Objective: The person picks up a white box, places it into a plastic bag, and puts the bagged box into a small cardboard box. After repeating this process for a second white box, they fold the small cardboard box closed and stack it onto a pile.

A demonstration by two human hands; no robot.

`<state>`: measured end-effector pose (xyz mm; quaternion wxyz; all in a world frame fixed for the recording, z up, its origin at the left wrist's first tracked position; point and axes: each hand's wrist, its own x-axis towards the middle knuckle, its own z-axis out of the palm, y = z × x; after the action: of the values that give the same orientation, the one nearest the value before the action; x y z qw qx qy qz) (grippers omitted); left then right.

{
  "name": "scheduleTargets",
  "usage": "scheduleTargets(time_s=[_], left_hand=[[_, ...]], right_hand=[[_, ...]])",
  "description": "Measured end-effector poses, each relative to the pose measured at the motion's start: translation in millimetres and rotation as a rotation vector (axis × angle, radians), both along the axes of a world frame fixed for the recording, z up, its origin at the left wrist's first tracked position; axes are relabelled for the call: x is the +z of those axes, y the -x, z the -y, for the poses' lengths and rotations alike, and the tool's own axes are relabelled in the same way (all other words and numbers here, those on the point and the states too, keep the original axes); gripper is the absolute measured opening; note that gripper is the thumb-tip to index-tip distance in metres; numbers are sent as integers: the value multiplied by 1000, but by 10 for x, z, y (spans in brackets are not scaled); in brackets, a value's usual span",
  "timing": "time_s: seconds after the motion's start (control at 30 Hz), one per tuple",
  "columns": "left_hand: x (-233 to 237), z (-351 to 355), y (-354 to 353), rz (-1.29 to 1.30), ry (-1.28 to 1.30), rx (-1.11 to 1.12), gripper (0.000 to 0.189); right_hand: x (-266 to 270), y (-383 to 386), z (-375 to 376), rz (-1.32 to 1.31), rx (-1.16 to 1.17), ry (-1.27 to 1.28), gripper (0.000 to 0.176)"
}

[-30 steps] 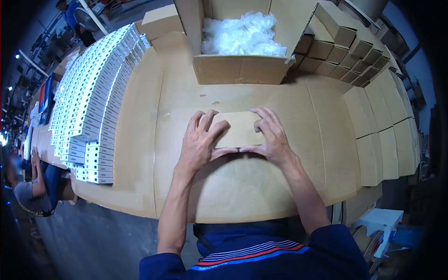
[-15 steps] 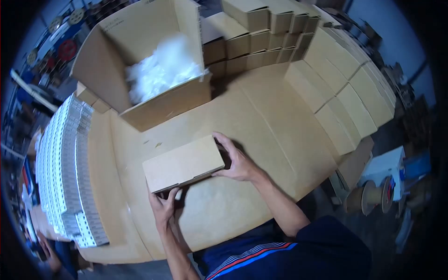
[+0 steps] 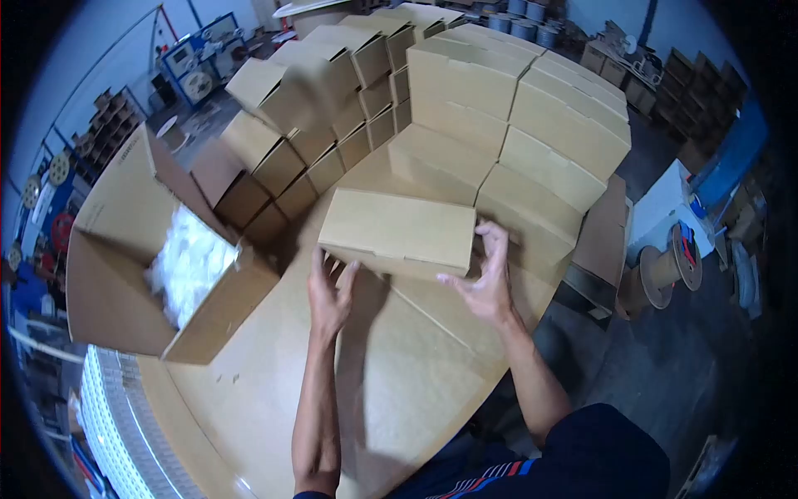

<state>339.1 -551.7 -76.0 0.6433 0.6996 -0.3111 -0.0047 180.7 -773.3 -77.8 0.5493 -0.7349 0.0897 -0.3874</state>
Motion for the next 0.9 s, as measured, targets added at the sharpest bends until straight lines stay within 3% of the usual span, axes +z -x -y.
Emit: scheduleTargets(time_s=[0.03, 0.13, 0.17, 0.23, 0.33, 0.53, 0.6, 0.9], left_hand=[[21, 230, -145, -8, 37, -36, 69], [186, 932, -519, 71, 126, -106, 80], [277, 1142, -639, 89, 133, -132, 82], [392, 1494, -839, 95, 124, -189, 86], [352, 1916, -1114, 73, 31, -254, 94], [138, 2136, -1342, 132, 64, -276, 89], [78, 2145, -1351, 34, 84, -298, 84], [-44, 2119, -1559, 24, -2, -337, 63]], right_hand=[[92, -52, 131, 12, -65, 67, 92], [434, -250, 445, 25, -137, -38, 91], [433, -338, 583, -5, -254, 109, 89], [482, -533, 768, 3, -346, 138, 86], [178, -828, 1030, -3, -393, 42, 81], [158, -766, 961, -223, -476, 71, 65], [91, -776, 985, -181, -487, 109, 62], [60, -791, 1040, -149, -492, 168, 50]])
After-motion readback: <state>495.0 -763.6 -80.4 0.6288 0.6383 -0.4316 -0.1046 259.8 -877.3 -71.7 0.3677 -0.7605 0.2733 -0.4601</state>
